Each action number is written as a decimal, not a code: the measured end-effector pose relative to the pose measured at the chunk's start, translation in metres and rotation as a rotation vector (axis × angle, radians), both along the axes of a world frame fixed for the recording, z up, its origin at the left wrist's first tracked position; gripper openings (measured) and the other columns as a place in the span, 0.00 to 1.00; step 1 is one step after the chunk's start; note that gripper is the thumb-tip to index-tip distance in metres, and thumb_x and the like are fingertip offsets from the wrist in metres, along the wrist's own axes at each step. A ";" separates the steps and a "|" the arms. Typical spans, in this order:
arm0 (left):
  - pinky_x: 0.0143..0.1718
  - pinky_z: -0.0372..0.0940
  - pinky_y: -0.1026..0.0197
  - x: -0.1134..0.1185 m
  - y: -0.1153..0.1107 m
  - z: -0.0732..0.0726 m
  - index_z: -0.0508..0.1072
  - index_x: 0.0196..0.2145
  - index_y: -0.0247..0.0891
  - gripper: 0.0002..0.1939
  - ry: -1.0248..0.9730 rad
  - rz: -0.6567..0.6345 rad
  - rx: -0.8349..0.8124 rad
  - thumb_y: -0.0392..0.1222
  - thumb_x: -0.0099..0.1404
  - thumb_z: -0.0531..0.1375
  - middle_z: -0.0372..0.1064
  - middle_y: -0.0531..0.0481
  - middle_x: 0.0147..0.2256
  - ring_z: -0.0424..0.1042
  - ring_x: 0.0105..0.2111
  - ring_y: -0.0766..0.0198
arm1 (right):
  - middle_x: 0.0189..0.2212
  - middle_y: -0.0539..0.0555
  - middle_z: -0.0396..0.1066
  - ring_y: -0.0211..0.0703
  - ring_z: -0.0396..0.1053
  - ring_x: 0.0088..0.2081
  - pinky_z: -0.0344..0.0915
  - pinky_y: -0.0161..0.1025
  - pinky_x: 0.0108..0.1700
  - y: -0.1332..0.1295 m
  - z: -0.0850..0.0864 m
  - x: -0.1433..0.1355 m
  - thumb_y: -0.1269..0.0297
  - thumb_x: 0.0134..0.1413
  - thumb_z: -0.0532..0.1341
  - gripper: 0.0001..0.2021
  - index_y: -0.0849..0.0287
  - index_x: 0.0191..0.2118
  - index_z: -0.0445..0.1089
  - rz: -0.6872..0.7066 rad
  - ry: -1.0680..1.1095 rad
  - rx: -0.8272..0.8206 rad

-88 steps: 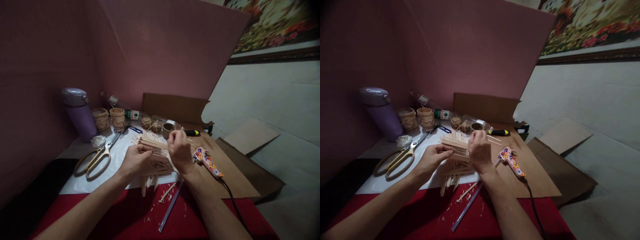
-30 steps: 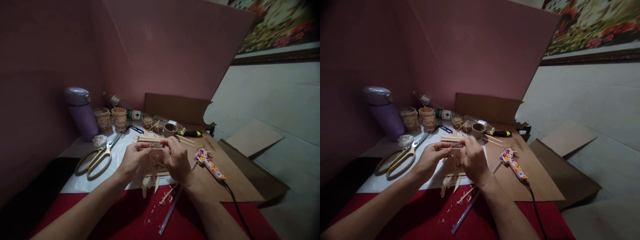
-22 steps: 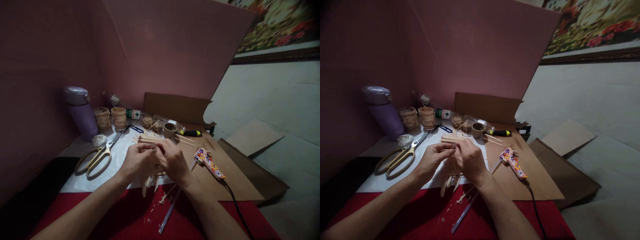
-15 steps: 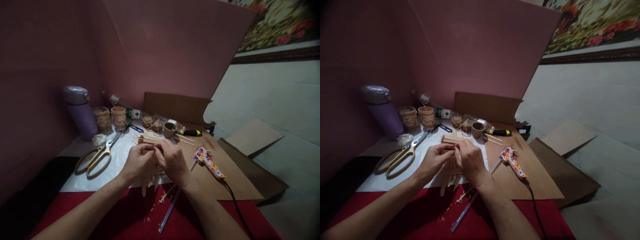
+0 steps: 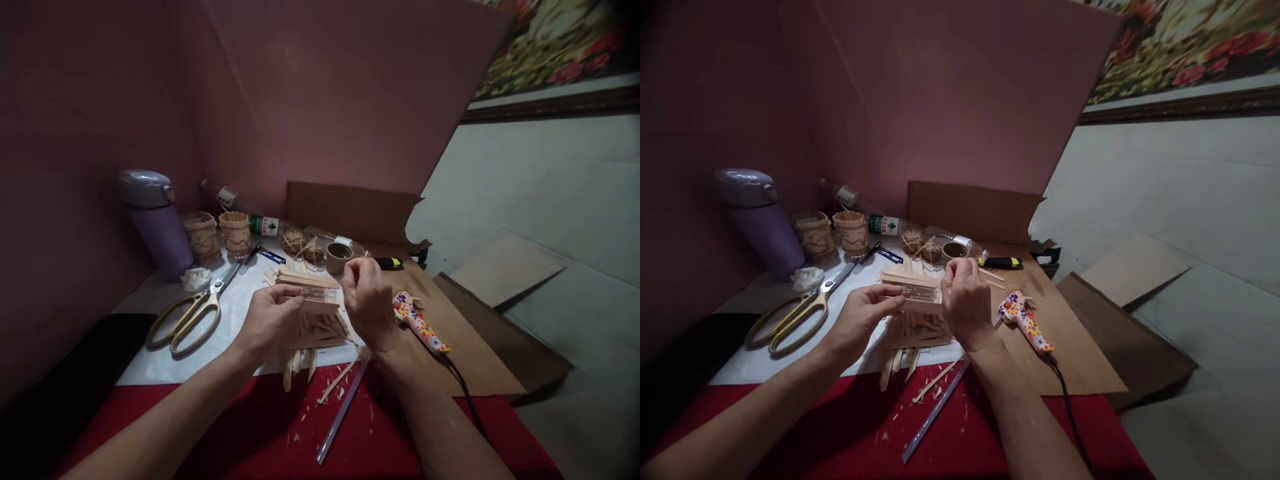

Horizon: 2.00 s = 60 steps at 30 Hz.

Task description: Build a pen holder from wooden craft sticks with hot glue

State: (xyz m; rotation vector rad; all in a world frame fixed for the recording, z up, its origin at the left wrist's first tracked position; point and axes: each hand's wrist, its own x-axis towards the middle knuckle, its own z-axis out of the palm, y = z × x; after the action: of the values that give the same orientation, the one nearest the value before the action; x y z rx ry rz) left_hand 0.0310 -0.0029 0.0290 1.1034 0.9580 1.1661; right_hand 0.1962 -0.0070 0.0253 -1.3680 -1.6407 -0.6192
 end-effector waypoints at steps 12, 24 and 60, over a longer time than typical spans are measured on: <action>0.34 0.68 0.60 -0.001 0.001 -0.002 0.80 0.28 0.32 0.11 -0.079 -0.042 0.000 0.35 0.42 0.70 0.77 0.45 0.30 0.73 0.30 0.61 | 0.30 0.53 0.68 0.41 0.67 0.32 0.62 0.36 0.34 -0.019 0.002 -0.021 0.72 0.61 0.54 0.06 0.59 0.33 0.65 0.356 -0.005 -0.203; 0.37 0.68 0.59 0.001 0.001 -0.005 0.81 0.31 0.34 0.10 0.170 -0.035 0.178 0.36 0.47 0.64 0.79 0.45 0.32 0.76 0.36 0.55 | 0.29 0.56 0.70 0.45 0.68 0.31 0.62 0.40 0.33 -0.013 -0.002 -0.021 0.70 0.63 0.54 0.09 0.63 0.35 0.69 0.264 -0.346 -0.184; 0.33 0.68 0.61 0.000 0.000 -0.005 0.80 0.27 0.35 0.08 0.003 -0.004 0.065 0.39 0.46 0.68 0.78 0.48 0.28 0.73 0.29 0.62 | 0.31 0.57 0.70 0.45 0.68 0.33 0.63 0.39 0.35 -0.013 0.001 -0.017 0.72 0.61 0.54 0.06 0.63 0.36 0.69 0.320 -0.234 -0.197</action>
State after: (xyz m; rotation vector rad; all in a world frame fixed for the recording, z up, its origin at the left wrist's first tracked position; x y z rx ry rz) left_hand 0.0314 -0.0028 0.0237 1.1579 0.9255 1.2002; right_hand 0.1794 -0.0204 0.0267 -1.1640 -2.1037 -0.4494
